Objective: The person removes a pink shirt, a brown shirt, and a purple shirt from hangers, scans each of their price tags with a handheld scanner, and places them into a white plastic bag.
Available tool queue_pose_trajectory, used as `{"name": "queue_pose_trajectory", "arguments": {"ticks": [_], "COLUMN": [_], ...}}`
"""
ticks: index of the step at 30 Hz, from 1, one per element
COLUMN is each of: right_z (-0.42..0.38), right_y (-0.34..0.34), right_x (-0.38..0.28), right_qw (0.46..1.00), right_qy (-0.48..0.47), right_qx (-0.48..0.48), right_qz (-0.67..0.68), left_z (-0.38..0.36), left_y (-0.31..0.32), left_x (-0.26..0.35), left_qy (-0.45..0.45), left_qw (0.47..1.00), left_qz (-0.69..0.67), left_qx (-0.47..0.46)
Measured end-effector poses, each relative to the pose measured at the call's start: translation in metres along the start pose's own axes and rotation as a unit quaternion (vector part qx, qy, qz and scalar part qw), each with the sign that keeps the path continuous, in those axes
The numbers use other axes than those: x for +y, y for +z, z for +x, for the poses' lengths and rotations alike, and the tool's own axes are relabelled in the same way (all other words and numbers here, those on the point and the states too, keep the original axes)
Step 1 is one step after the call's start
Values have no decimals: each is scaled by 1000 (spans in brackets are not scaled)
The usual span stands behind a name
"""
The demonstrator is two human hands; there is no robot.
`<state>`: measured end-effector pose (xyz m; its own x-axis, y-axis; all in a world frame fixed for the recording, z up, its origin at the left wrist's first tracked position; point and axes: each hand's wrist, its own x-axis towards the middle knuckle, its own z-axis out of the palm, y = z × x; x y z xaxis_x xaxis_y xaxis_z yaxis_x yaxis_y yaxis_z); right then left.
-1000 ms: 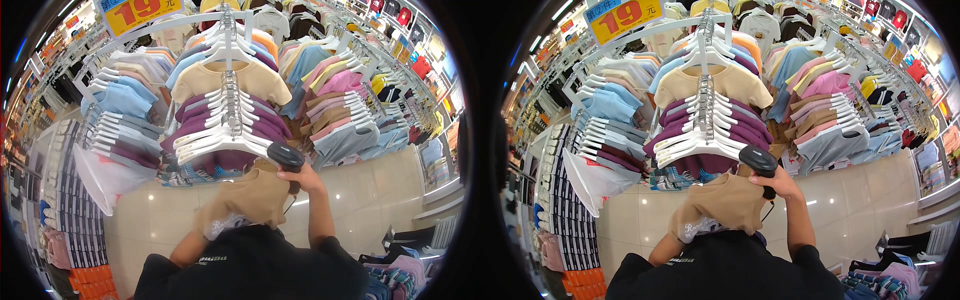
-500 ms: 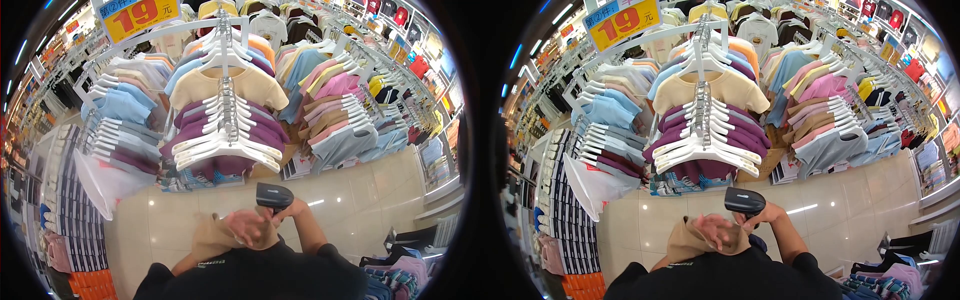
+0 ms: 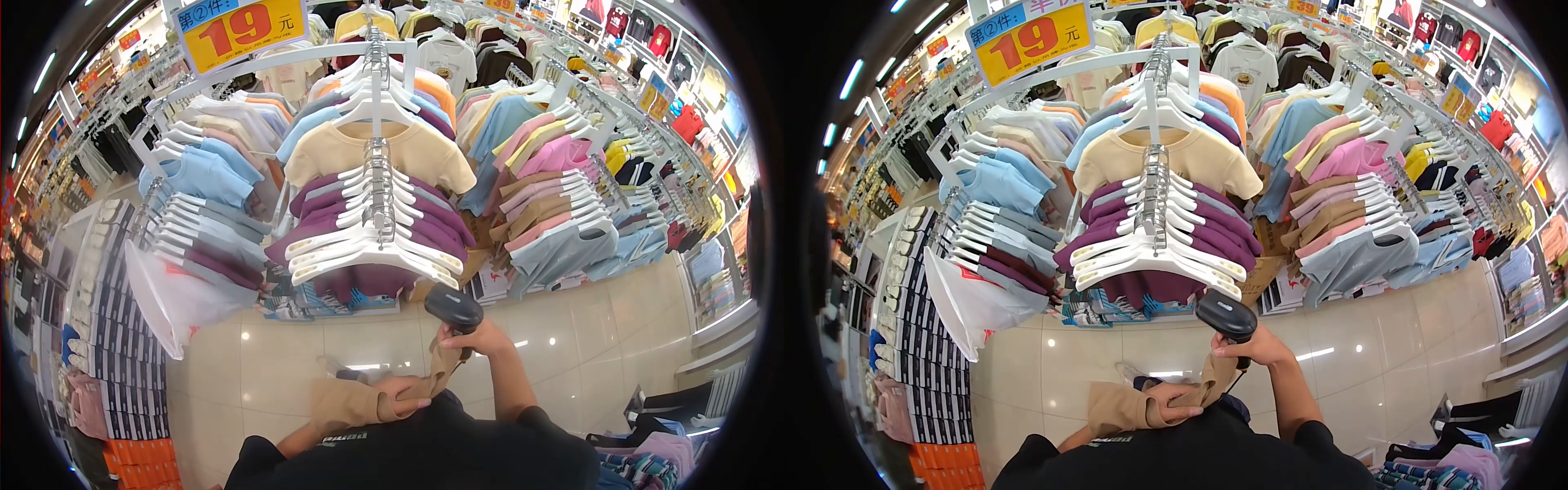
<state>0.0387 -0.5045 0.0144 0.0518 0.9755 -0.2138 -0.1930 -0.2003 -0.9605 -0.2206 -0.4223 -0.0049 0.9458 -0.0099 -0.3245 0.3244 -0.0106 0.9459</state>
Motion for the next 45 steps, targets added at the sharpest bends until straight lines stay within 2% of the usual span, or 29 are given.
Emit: {"name": "queue_pose_trajectory", "arguments": {"ticks": [1,4,6,9,11,13,14,15,16,18,21,23,29,33,36,39,40,43,45], "right_z": [0,-3,-1,-5,-9,-12,-14,-17,-19,-24,-28,-35,-43,-44,-45,-45,-46,-48,-51], "right_y": [1,-6,-9,1,-2,-1,0,6,-2,-9,-15,-14,-26,-35,-35,-40,-39,-38,-38], "right_x": [-2,9,18,12,15,13,8,-4,-1,-4,-13,-20,-32,-40,-51,-54,-55,-61,-63], "right_qw": [1000,998,995,993,995,996,988,972,969,955,946,948,961,964,968,968,970,975,976], "right_qy": [14,-3,-35,-93,-88,-84,-124,-167,-167,-188,-219,-223,-235,-244,-235,-229,-220,-189,-165], "right_qx": [-4,-45,-76,-72,-37,-1,32,69,81,100,58,89,113,99,93,96,101,113,125], "right_qz": [-7,33,52,8,21,34,90,152,164,208,232,208,92,29,6,-40,-36,-42,-70], "left_z": [3,-2,4,4,4,-5,-7,-12,-18,-43,-90,-107,-125,-133,-141,-146,-144,-146,-141], "left_y": [-1,3,-4,-14,-15,-21,-25,-31,-37,-59,-82,-93,-100,-106,-110,-98,-92,-89,-87], "left_x": [0,12,10,17,30,38,27,6,-15,-94,-87,-61,-26,-22,-21,-9,3,-16,-30], "left_qy": [-14,28,51,61,88,83,83,81,78,69,136,179,238,220,146,145,189,45,3], "left_qw": [999,969,954,934,912,927,940,940,940,898,940,959,960,962,970,980,977,994,993], "left_qz": [-31,-207,-254,-310,-349,-324,-292,-306,-320,-434,-307,-198,-24,5,-28,16,42,98,73], "left_qx": [-3,131,152,168,195,168,156,125,95,-5,-68,-100,-145,-163,-192,-134,-83,-3,94]}}
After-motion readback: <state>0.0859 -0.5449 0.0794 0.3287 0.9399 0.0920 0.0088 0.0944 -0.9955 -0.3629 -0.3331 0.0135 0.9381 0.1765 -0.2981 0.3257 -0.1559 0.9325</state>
